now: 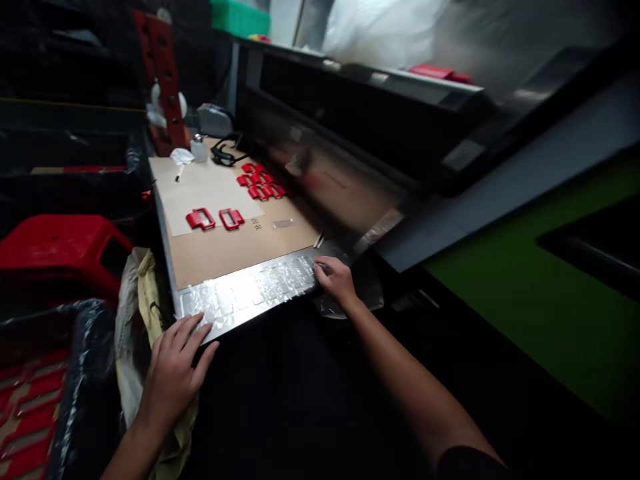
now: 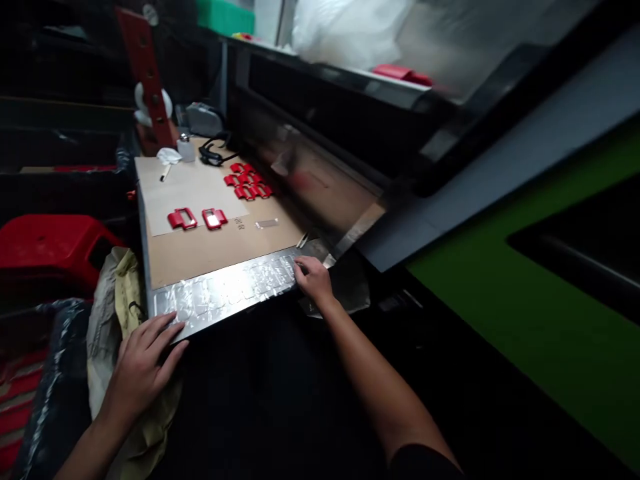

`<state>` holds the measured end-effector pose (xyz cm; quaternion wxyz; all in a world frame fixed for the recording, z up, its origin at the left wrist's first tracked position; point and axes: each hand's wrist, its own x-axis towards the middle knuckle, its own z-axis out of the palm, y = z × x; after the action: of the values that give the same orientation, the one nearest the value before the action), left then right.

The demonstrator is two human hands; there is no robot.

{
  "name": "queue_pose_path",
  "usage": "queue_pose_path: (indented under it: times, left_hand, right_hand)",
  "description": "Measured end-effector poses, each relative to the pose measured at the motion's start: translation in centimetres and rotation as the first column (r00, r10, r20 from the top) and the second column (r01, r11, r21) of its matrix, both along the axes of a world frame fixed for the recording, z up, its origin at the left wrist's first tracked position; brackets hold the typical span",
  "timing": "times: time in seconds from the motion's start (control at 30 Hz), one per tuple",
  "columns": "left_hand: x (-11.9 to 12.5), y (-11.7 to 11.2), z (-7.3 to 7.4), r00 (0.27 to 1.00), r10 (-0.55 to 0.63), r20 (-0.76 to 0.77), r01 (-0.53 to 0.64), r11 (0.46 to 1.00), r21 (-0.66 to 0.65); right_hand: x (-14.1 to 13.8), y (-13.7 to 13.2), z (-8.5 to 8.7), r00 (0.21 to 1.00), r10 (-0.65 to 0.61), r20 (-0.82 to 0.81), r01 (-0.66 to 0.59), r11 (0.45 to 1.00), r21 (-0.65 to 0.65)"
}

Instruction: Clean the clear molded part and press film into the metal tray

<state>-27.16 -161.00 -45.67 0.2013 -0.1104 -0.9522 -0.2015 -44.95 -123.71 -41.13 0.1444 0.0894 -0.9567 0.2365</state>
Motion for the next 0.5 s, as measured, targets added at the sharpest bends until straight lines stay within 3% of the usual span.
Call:
queue_pose_path:
  times: [0.1, 0.2, 0.33, 0.43, 0.5]
  left_hand:
    - [0.7, -0.2, -0.5, 1.0, 0.012, -0.021, -0.013, 0.999, -0.038]
    - [0.6, -0.2, 0.1, 0.999, 0.007, -0.052, -0.011, 0.997, -0.073]
    - [-0.9, 0.6, 1.2, 0.998, 0.039, -0.056, -0.042, 0.997, -0.067]
    - [-3.2, 2.8, 2.1, 0.995, -0.084, -0.054, 0.082, 0.996, -0.044]
    - [-5.1, 5.5, 3.0, 0.983, -0.18, -0.02, 0.179, 0.983, -0.048]
  right_hand:
    - [-2.2, 1.2, 1.2, 0.972, -0.224, 0.063, 0.225, 0.974, -0.008]
    - [-5.7, 1.3, 2.0, 0.938, -0.311, 0.155, 0.32, 0.947, -0.036]
    - [-9.7, 1.1, 2.6, 0.925, -0.293, 0.243, 0.322, 0.943, -0.09]
    - [-10.4, 2.1, 2.4, 0.928, -0.23, 0.294, 0.281, 0.949, -0.144]
    - [-9.3, 3.2, 2.0, 0.934, -0.159, 0.319, 0.229, 0.953, -0.196]
